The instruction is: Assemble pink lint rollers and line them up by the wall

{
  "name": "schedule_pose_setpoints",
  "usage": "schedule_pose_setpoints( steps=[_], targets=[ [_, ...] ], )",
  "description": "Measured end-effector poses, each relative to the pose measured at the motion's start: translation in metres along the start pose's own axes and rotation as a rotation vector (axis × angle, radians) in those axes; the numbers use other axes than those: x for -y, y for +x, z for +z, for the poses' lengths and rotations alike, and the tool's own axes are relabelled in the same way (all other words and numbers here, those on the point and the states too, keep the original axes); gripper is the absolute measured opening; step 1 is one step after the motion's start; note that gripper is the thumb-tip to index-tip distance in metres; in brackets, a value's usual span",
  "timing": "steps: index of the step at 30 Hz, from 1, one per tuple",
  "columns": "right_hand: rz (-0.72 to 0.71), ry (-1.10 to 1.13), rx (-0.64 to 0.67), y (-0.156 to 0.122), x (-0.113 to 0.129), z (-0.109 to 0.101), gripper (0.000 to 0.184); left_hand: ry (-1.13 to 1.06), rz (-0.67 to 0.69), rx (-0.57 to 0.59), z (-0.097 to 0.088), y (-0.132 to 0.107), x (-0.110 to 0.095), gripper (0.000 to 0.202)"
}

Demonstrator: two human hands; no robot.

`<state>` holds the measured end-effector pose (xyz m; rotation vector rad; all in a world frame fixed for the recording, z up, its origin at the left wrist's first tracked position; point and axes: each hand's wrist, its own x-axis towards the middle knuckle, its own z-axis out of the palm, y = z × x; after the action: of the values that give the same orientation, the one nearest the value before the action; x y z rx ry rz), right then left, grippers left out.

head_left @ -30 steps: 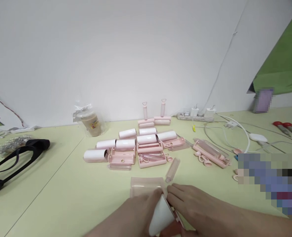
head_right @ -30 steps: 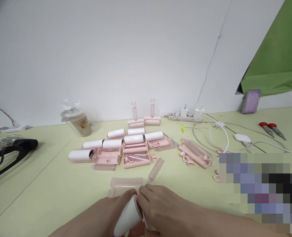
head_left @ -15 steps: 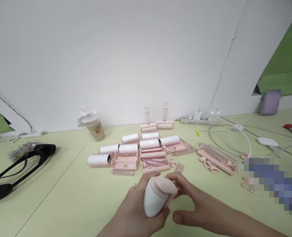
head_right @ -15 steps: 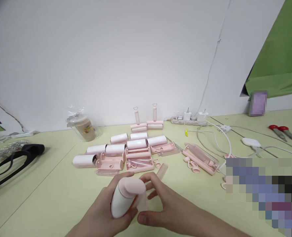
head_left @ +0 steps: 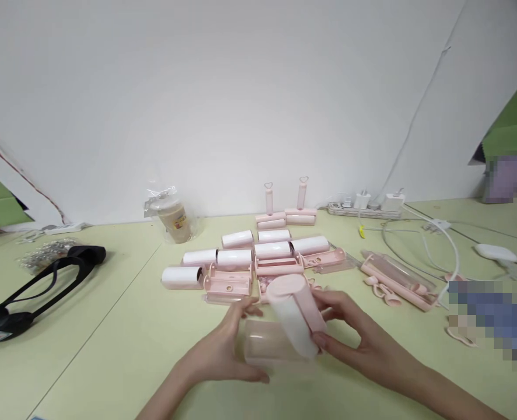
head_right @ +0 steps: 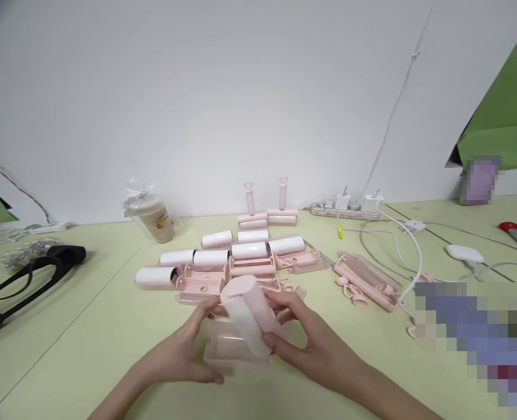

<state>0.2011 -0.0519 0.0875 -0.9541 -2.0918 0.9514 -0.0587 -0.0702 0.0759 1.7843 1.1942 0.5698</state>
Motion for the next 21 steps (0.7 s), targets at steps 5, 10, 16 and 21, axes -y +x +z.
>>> schedule_pose_setpoints(
  steps=[5, 10, 16, 21],
  targets=[
    [-0.138, -0.234, 0.231, -0.001, 0.013, -0.007, 0.033, -0.241, 0.019, -0.010, 0.039, 0.005, 0.021, 0.087],
    [-0.184, -0.355, 0.341, -0.005, 0.016, -0.011, 0.030, -0.407, -0.006, -0.008, 0.059, 0.005, 0.021, 0.080],
    [-0.222, -0.436, 0.353, -0.007, 0.019, -0.015, 0.034, -0.393, 0.086, -0.014, 0.059, 0.005, 0.018, 0.076],
    [-0.222, -0.444, 0.356, -0.009, 0.016, -0.005, 0.034, -0.347, 0.094, -0.031, 0.058, 0.005, 0.022, 0.077]
  ],
)
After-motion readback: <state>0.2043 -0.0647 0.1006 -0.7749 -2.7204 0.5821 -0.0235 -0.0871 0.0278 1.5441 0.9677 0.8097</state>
